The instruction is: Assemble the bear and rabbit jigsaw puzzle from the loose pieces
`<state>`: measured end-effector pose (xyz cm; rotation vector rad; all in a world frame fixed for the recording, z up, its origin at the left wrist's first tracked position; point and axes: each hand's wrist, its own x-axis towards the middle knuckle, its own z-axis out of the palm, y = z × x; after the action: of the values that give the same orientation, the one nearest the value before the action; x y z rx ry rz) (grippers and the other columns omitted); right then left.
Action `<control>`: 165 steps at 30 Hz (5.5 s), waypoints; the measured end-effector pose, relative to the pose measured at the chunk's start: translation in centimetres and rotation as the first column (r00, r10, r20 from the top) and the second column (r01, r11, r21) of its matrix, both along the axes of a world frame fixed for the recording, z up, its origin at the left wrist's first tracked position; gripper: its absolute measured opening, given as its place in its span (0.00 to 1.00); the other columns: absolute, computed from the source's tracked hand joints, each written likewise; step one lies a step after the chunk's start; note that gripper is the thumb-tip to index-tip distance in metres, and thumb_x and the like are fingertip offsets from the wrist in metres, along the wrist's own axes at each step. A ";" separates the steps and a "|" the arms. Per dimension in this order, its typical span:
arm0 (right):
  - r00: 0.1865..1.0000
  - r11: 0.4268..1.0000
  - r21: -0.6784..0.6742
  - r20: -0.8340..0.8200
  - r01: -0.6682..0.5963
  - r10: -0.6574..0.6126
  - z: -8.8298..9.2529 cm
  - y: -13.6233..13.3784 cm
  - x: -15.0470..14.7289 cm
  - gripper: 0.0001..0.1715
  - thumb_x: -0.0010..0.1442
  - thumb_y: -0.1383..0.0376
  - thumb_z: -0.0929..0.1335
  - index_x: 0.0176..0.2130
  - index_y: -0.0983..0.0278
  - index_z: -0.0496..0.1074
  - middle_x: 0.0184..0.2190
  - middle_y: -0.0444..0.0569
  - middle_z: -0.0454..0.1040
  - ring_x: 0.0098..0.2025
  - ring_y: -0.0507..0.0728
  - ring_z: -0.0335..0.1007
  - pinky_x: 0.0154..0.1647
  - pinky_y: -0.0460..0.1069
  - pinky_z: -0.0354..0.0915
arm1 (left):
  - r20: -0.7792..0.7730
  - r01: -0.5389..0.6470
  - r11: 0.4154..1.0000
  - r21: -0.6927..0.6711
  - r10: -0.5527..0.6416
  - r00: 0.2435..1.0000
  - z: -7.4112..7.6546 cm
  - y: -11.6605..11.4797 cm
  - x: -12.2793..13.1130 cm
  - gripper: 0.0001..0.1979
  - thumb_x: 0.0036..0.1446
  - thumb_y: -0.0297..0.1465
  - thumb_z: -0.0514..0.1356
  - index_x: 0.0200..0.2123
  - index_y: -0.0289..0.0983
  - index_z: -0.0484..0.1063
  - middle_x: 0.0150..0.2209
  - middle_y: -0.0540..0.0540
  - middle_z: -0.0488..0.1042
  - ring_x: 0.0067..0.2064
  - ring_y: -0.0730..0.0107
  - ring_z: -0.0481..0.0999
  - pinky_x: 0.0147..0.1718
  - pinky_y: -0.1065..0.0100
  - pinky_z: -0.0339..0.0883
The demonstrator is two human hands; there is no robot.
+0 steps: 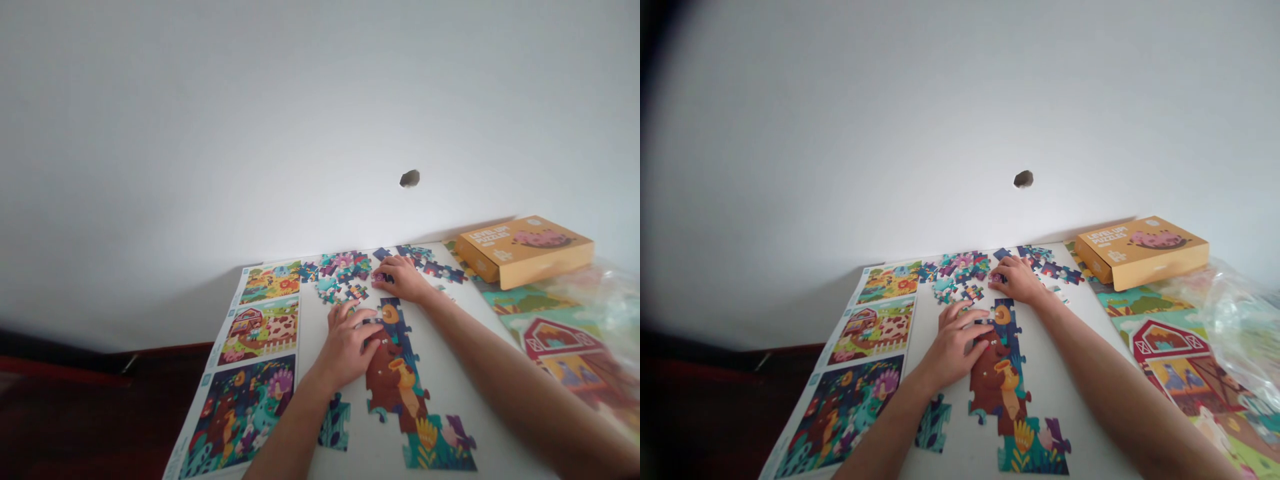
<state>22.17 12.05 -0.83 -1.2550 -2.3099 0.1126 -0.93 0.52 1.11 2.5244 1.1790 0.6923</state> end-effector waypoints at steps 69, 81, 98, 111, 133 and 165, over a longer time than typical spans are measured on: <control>0.947 0.947 -0.024 0.016 0.320 -0.320 -1.0 -5.4 2.3 0.14 0.61 0.58 0.69 0.47 0.57 0.77 0.46 0.53 0.74 0.49 0.65 0.66 0.52 0.61 0.59 | -0.098 -0.576 0.815 0.065 0.580 0.809 -0.9 1.3 -1.3 0.17 0.58 0.25 0.58 0.45 0.48 0.79 0.54 0.47 0.74 0.54 0.51 0.68 0.53 0.48 0.60; 0.964 0.964 -0.006 0.020 0.267 -0.266 -0.3 -5.8 1.9 0.14 0.63 0.63 0.66 0.47 0.57 0.77 0.50 0.52 0.75 0.51 0.64 0.66 0.52 0.61 0.59 | -0.133 -0.335 0.942 0.018 0.334 0.933 -0.8 0.6 -0.7 0.17 0.62 0.30 0.56 0.52 0.50 0.75 0.61 0.52 0.71 0.65 0.47 0.56 0.61 0.40 0.48; 0.997 0.997 -0.070 0.075 0.022 -0.017 0.3 -7.8 -3.6 0.25 0.64 0.64 0.65 0.60 0.59 0.68 0.58 0.54 0.69 0.58 0.66 0.61 0.61 0.63 0.52 | -0.090 -0.284 0.959 0.012 0.284 0.955 -0.6 0.7 -0.2 0.14 0.59 0.30 0.59 0.48 0.45 0.78 0.59 0.52 0.72 0.61 0.47 0.59 0.60 0.40 0.50; 0.992 0.985 -0.169 -0.120 0.026 -0.046 -0.2 -6.9 -3.8 0.20 0.61 0.67 0.70 0.53 0.56 0.72 0.43 0.47 0.77 0.49 0.60 0.69 0.57 0.59 0.54 | -0.099 -0.265 0.964 0.025 0.266 0.959 -0.9 0.9 -0.2 0.20 0.60 0.28 0.57 0.53 0.50 0.75 0.59 0.51 0.72 0.62 0.47 0.59 0.60 0.40 0.50; 0.980 0.988 -0.124 -0.164 0.096 -0.116 -0.3 -6.1 -3.1 0.21 0.61 0.62 0.71 0.53 0.59 0.70 0.44 0.50 0.78 0.48 0.62 0.70 0.54 0.60 0.59 | -0.027 -0.269 0.961 0.070 0.271 0.962 -0.5 1.0 -0.4 0.19 0.59 0.30 0.58 0.53 0.48 0.76 0.57 0.48 0.71 0.58 0.48 0.61 0.59 0.44 0.53; 0.996 0.905 -0.425 0.082 -0.005 0.045 4.3 -11.8 5.6 0.18 0.52 0.60 0.73 0.44 0.58 0.74 0.42 0.48 0.75 0.45 0.60 0.71 0.48 0.54 0.64 | -0.015 0.095 0.994 -0.060 -0.096 0.995 0.2 0.3 -0.5 0.13 0.55 0.35 0.66 0.45 0.49 0.80 0.53 0.49 0.75 0.56 0.53 0.62 0.61 0.47 0.51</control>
<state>27.74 0.23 3.51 -1.4598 -2.4628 0.6111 -1.43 0.86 1.28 2.5236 1.0608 0.6034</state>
